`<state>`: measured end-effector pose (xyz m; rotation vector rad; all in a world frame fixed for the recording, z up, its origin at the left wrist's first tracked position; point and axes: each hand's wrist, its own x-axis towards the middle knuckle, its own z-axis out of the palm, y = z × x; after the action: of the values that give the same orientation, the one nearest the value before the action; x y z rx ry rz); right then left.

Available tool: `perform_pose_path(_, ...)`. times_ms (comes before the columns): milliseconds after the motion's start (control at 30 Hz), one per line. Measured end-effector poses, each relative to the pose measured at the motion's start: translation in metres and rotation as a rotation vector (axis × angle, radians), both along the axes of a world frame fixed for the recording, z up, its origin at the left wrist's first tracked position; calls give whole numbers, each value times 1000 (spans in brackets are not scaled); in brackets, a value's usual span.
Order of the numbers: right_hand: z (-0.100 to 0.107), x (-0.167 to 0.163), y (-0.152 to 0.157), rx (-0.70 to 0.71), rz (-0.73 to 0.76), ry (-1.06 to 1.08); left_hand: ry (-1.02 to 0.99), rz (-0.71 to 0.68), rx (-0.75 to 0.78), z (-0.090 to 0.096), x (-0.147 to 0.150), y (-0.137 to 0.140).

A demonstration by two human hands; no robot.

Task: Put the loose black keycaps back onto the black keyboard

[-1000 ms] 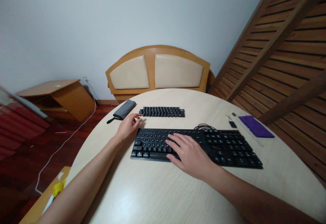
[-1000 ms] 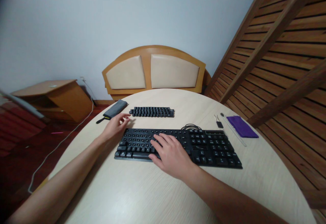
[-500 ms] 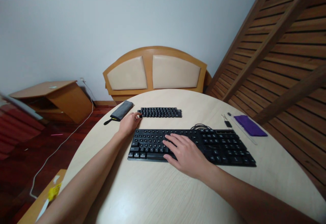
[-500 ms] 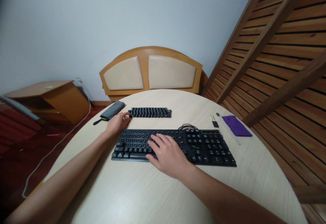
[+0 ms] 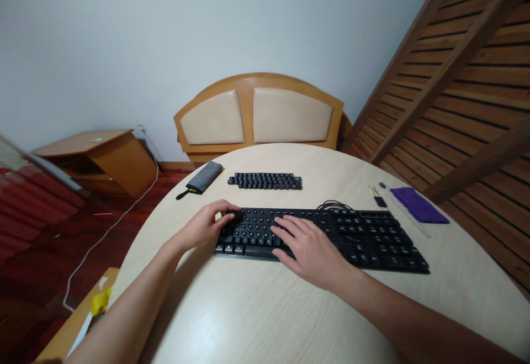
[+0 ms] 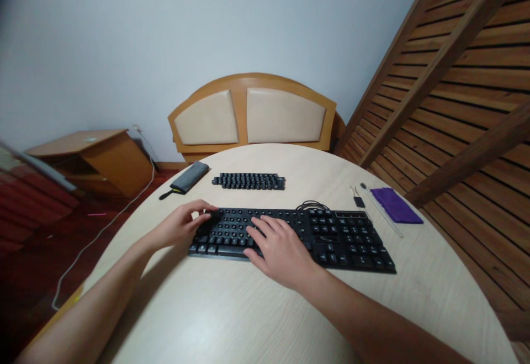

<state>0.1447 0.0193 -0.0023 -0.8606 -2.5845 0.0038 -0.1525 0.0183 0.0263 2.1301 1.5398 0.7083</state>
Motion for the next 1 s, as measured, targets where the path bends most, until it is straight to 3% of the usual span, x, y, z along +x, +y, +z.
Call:
perform_pose_path(200, -2, 1, 1, -1, -4, -17, 1, -24, -164, 8, -4, -5)
perform_pose_path(433, -3, 1, 1, 6, -2, -2, 10, -75, -220, 13, -3, -7)
perform_pose_path(1000, -2, 2, 0, -16, 0, 5, 140, -214, -85, 13, -5, -8)
